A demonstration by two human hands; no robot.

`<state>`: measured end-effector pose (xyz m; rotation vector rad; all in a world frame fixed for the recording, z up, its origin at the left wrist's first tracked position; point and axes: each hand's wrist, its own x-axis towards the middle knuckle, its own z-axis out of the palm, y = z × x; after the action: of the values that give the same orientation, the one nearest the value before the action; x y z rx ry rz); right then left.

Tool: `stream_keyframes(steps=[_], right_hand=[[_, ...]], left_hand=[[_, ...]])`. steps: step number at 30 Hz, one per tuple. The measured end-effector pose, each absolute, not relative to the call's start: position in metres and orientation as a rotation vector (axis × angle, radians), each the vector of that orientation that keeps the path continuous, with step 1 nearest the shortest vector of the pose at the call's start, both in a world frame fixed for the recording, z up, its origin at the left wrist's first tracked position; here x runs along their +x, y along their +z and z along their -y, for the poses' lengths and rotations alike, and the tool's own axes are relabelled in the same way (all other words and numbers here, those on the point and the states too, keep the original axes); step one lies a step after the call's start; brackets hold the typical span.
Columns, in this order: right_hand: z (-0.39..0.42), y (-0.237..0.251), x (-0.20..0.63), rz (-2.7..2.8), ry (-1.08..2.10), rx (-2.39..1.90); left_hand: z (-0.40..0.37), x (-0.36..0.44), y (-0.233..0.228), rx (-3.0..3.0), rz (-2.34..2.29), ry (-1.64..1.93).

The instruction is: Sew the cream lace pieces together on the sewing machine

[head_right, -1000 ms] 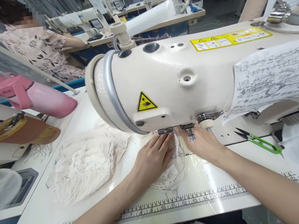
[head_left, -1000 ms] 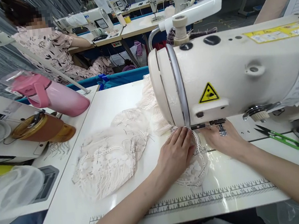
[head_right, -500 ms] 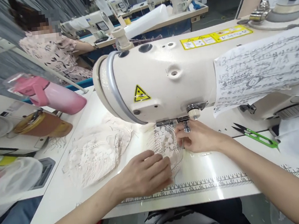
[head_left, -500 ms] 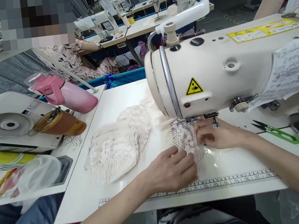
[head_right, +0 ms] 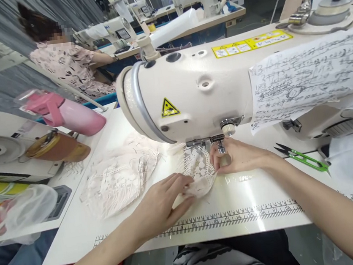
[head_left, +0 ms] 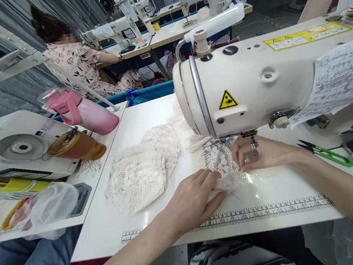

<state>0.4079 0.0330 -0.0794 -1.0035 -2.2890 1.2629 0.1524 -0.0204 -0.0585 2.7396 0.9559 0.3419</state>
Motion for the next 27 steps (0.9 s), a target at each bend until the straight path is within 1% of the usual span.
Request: stream_keyframes(steps=[3,6,9,12,14,19,22,27], right_hand=[[-0.034,-0.074,0.408,2.232,1.331,-0.99],[-0.035,-0.071,0.407,2.212,1.367,-1.002],[-0.033,-0.079,0.404,2.286,1.205,-1.009],[-0.031,-0.096,0.4,2.379,0.936,-0.981],[-0.03,-0.106,0.398,2.394,0.81,-0.914],[-0.033,-0.115,0.397,2.375,0.742,-0.685],[-0.035,-0.115,0.398,2.374,0.734,-0.655],[-0.032,-0.116,0.397,2.372,0.69,-0.736]], left_hand=[[0.001,0.161,-0.072,2.86,-0.782,0.35],[-0.01,0.169,-0.09,2.949,-0.732,0.521],[-0.012,0.172,-0.103,2.94,-0.766,0.759],[-0.009,0.172,-0.108,2.884,-0.79,0.83],[-0.009,0.171,-0.107,2.887,-0.812,0.856],[-0.01,0.169,-0.103,3.047,-0.833,0.95],[-0.01,0.169,-0.104,3.028,-0.768,0.935],[-0.007,0.167,-0.109,2.905,-0.814,0.696]])
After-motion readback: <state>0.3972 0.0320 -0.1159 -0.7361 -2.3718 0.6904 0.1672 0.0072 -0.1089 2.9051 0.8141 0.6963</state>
